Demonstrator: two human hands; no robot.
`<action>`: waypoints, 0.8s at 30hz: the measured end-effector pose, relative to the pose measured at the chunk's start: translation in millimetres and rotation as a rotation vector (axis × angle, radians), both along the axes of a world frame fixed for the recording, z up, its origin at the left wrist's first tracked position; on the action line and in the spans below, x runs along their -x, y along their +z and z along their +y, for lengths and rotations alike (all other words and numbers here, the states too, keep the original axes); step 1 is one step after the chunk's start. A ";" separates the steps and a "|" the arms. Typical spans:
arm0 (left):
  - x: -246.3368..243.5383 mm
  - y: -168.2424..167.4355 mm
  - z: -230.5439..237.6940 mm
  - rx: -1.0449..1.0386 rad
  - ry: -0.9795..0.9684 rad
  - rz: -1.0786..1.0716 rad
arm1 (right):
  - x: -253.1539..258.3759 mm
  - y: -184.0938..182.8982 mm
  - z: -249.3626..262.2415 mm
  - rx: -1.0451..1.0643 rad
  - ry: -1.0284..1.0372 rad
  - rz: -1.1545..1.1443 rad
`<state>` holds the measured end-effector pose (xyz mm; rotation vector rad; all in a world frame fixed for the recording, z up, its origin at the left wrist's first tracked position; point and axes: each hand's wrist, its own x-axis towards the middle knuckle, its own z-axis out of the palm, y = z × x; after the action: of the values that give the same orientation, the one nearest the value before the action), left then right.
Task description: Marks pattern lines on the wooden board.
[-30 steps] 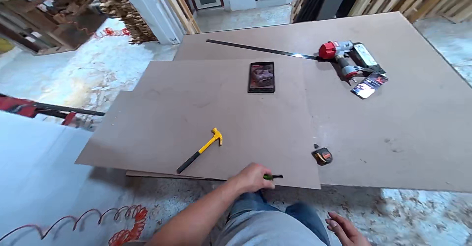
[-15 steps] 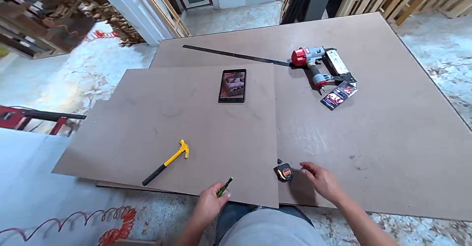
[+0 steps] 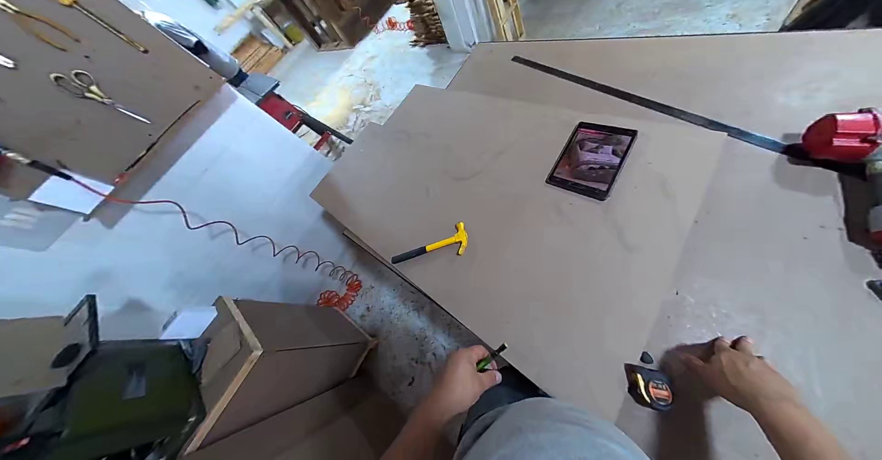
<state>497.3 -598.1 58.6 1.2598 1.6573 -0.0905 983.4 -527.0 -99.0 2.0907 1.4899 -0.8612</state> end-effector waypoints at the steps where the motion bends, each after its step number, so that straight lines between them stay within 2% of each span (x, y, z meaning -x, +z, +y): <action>1: -0.5 -1.3 3.7 0.016 -0.021 -0.001 | 0.3 0.1 -1.9 0.003 0.000 -0.002; 4: -3.6 -5.2 23.4 0.005 -0.078 -0.007 | -4.2 -2.5 -16.5 -0.085 -0.054 0.056; 6: -5.9 -6.2 40.4 -0.020 -0.101 -0.019 | -7.2 -10.7 -38.3 -0.242 -0.095 0.093; 9: -9.1 -5.4 76.6 -0.065 -0.127 0.005 | -15.0 -54.0 -78.7 -0.603 -0.084 0.085; 11: -13.1 -1.7 109.1 -0.096 -0.134 0.031 | -15.2 -67.5 -89.7 -0.695 -0.105 0.079; 14: -22.5 5.6 162.1 -0.143 -0.108 0.063 | -10.5 -59.1 -67.6 -0.701 -0.188 0.093; 17: -34.1 2.1 208.4 -0.161 -0.085 0.102 | -5.1 -46.7 -18.2 -0.736 -0.237 0.095; 20: -44.2 -8.9 243.0 -0.147 -0.049 0.116 | 10.4 -39.2 26.2 -0.814 -0.289 0.057; 24: -46.6 -41.3 294.9 -0.115 -0.045 0.152 | 25.9 -56.0 42.9 -0.849 -0.322 -0.093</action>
<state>543.9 -303.2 17.3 1.4068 1.7854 -0.1219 957.4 -484.1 -154.9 2.9814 1.6687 -0.2016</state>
